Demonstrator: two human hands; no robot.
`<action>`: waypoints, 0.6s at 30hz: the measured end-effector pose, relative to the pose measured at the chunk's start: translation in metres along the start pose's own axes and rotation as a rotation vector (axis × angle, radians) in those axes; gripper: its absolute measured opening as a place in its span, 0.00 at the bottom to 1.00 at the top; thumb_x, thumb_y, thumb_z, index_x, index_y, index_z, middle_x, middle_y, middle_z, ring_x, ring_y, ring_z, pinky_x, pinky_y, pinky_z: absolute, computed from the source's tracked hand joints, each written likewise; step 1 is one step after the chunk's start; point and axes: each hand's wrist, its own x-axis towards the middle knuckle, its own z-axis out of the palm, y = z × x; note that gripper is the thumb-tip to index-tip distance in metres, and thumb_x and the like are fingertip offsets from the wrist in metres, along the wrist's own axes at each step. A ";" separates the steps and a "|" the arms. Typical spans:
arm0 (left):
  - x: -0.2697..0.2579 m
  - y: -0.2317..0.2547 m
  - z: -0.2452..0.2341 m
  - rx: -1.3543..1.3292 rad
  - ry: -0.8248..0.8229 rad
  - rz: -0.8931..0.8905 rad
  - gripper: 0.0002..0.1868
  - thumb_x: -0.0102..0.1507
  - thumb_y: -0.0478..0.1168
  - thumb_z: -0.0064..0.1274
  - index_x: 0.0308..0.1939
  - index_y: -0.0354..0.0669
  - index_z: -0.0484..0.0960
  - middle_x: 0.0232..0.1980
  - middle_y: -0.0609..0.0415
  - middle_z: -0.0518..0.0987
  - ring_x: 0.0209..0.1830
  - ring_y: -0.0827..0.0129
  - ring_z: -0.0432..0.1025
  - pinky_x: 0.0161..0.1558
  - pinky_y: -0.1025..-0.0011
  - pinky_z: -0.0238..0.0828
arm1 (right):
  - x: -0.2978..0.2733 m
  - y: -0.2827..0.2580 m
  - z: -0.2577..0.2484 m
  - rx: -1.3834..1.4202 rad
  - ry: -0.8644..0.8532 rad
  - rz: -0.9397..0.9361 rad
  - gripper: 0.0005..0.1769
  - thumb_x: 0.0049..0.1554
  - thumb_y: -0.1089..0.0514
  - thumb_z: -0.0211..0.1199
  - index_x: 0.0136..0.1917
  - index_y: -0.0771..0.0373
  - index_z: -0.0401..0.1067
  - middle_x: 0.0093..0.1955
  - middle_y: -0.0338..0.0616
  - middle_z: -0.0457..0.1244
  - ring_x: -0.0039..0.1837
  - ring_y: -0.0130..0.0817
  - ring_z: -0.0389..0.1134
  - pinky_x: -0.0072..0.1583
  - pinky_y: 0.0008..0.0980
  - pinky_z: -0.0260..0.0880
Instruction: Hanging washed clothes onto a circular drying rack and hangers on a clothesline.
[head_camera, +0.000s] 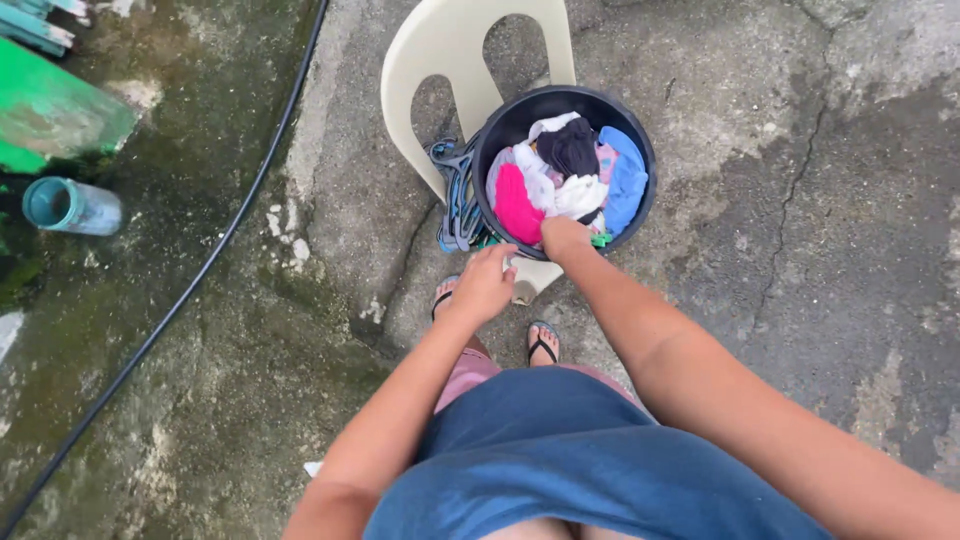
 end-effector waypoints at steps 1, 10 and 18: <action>0.017 -0.007 -0.006 0.002 -0.015 0.013 0.22 0.64 0.39 0.52 0.63 0.43 0.75 0.64 0.42 0.75 0.66 0.47 0.68 0.67 0.57 0.62 | 0.001 -0.005 -0.012 0.006 0.002 0.019 0.13 0.56 0.58 0.60 0.51 0.63 0.79 0.54 0.58 0.70 0.57 0.53 0.73 0.56 0.49 0.74; 0.140 -0.027 -0.091 -0.069 -0.333 0.268 0.38 0.53 0.40 0.66 0.63 0.33 0.66 0.57 0.34 0.74 0.61 0.42 0.68 0.61 0.55 0.63 | -0.019 -0.059 -0.129 0.936 0.650 -0.122 0.08 0.57 0.59 0.65 0.39 0.63 0.69 0.41 0.44 0.61 0.48 0.37 0.63 0.51 0.34 0.63; 0.209 -0.022 -0.123 -0.789 -0.339 0.316 0.19 0.67 0.28 0.32 0.50 0.32 0.82 0.47 0.47 0.83 0.44 0.69 0.77 0.51 0.72 0.75 | -0.120 -0.059 -0.220 1.119 0.887 0.481 0.11 0.70 0.57 0.55 0.43 0.59 0.66 0.38 0.32 0.60 0.41 0.19 0.58 0.44 0.23 0.61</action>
